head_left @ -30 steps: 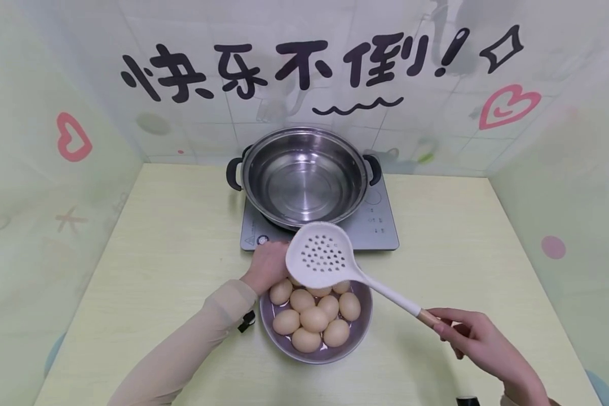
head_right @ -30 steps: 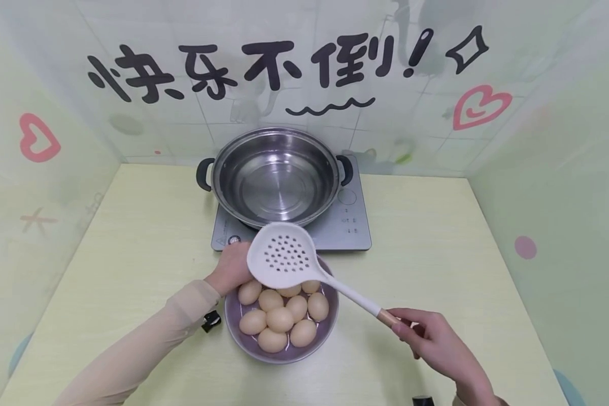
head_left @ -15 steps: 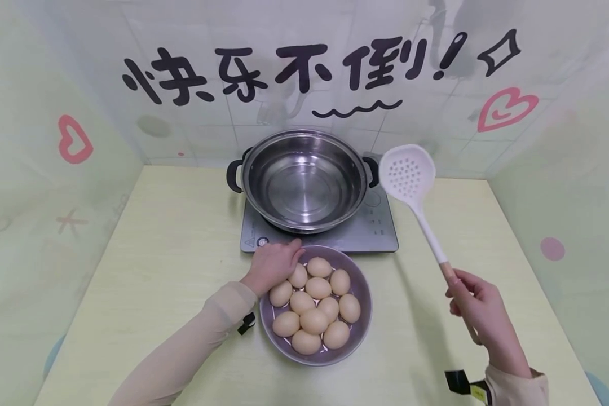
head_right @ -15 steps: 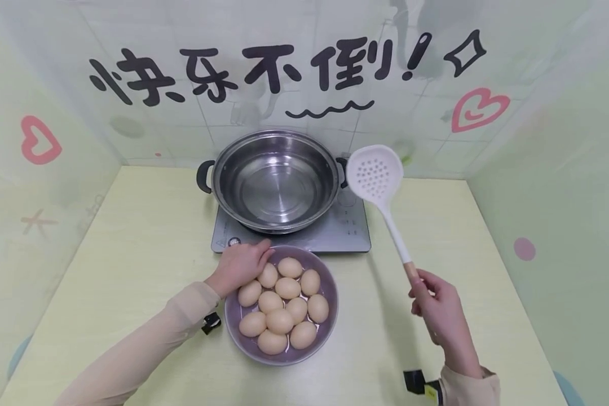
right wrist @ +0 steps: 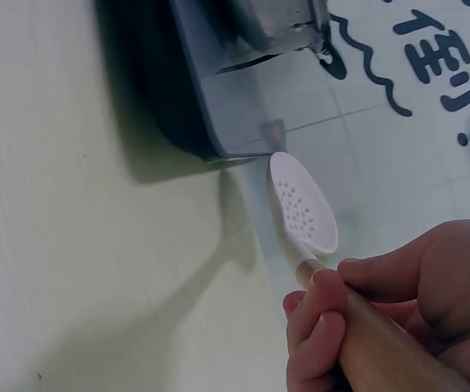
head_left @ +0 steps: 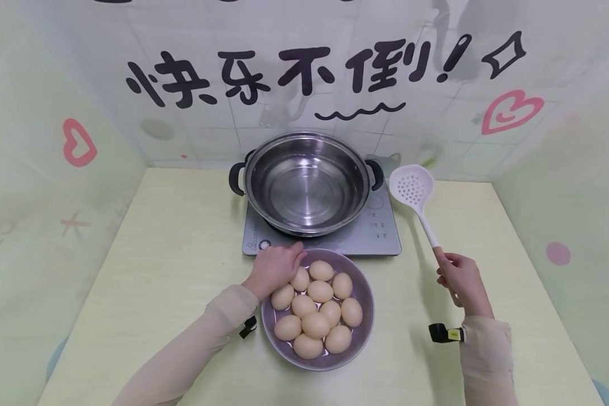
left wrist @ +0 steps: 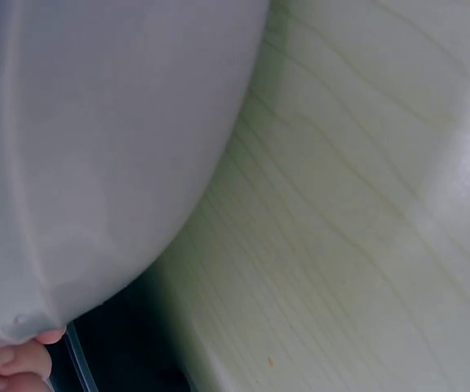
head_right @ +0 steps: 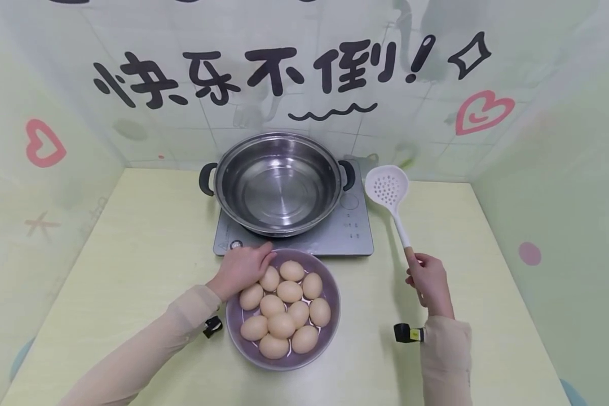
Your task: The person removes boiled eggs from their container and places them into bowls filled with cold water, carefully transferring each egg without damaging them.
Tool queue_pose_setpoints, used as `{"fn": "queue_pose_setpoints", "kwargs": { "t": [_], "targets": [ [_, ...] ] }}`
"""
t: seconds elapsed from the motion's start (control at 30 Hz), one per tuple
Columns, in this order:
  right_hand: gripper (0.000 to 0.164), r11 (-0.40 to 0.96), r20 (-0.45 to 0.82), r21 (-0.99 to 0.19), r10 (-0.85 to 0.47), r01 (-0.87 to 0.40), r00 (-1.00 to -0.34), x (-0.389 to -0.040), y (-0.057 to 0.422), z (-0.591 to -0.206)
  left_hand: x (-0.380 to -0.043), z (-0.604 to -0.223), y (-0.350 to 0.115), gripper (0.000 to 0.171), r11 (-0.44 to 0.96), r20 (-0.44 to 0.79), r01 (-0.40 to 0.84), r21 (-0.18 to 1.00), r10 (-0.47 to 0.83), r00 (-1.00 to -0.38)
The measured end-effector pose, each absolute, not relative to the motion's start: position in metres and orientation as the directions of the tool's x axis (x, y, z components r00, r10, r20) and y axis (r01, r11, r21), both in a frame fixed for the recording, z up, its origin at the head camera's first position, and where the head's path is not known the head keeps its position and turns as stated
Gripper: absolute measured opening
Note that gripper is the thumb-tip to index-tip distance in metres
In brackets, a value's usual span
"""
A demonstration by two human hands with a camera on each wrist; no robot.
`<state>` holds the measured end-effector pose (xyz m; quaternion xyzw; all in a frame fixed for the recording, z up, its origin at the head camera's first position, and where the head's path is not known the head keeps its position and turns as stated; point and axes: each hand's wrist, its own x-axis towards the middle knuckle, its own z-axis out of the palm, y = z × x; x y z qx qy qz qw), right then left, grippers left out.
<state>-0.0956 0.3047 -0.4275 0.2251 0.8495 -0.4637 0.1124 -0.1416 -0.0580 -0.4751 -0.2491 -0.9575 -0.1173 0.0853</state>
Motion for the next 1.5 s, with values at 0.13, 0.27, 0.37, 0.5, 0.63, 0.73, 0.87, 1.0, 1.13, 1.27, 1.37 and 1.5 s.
{"fn": "queue_pose_setpoints", "kwargs": {
  "t": [0.13, 0.27, 0.37, 0.5, 0.63, 0.73, 0.87, 1.0, 1.13, 1.27, 1.37, 1.5],
  "targets": [
    [0.063, 0.431, -0.419, -0.751, 0.274, 0.5, -0.866, -0.107, 0.303, -0.436, -0.14, -0.475, -0.058, 0.022, 0.849, 0.226, 0.497, 0.179, 0.456, -0.861],
    [0.061, 0.392, -0.424, -0.771, 0.271, 0.502, -0.864, -0.116, 0.299, -0.444, -0.139, -0.473, -0.058, 0.022, 0.847, 0.222, 0.497, 0.187, 0.457, -0.861],
    [0.059, 0.37, -0.42, -0.784, 0.275, 0.499, -0.865, -0.122, 0.296, -0.451, -0.138, -0.473, -0.058, 0.022, 0.848, 0.212, 0.494, 0.191, 0.456, -0.864],
    [0.058, 0.359, -0.432, -0.78, 0.282, 0.512, -0.856, -0.127, 0.294, -0.461, -0.138, -0.475, -0.059, 0.022, 0.848, 0.225, 0.497, 0.183, 0.456, -0.861],
    [0.059, 0.375, -0.456, -0.759, 0.279, 0.533, -0.845, -0.127, 0.294, -0.467, -0.139, -0.476, -0.059, 0.022, 0.847, 0.241, 0.503, 0.173, 0.459, -0.855],
    [0.058, 0.409, -0.451, -0.742, 0.282, 0.532, -0.847, -0.128, 0.295, -0.47, -0.139, -0.475, -0.059, 0.022, 0.847, 0.241, 0.501, 0.175, 0.457, -0.856],
    [0.054, 0.521, -0.421, -0.677, 0.306, 0.52, -0.854, -0.127, 0.296, -0.476, -0.139, -0.475, -0.06, 0.022, 0.849, 0.244, 0.5, 0.173, 0.455, -0.857],
    [0.049, 0.615, -0.368, -0.616, 0.327, 0.492, -0.87, -0.125, 0.295, -0.482, -0.139, -0.475, -0.06, 0.022, 0.846, 0.244, 0.503, 0.174, 0.458, -0.855],
    [0.046, 0.636, -0.34, -0.595, 0.354, 0.491, -0.871, -0.124, 0.292, -0.485, -0.139, -0.475, -0.06, 0.021, 0.843, 0.246, 0.507, 0.178, 0.461, -0.853],
    [0.037, 0.634, -0.346, -0.594, 0.355, 0.496, -0.868, -0.125, 0.291, -0.487, -0.14, -0.474, -0.059, 0.021, 0.845, 0.243, 0.504, 0.177, 0.459, -0.855],
    [0.029, 0.628, -0.356, -0.598, 0.349, 0.498, -0.867, -0.125, 0.291, -0.489, -0.141, -0.474, -0.059, 0.021, 0.845, 0.238, 0.505, 0.178, 0.461, -0.855],
    [0.028, 0.633, -0.364, -0.595, 0.337, 0.496, -0.868, -0.124, 0.29, -0.49, -0.141, -0.475, -0.059, 0.021, 0.846, 0.236, 0.499, 0.189, 0.454, -0.859]
  ]
}}
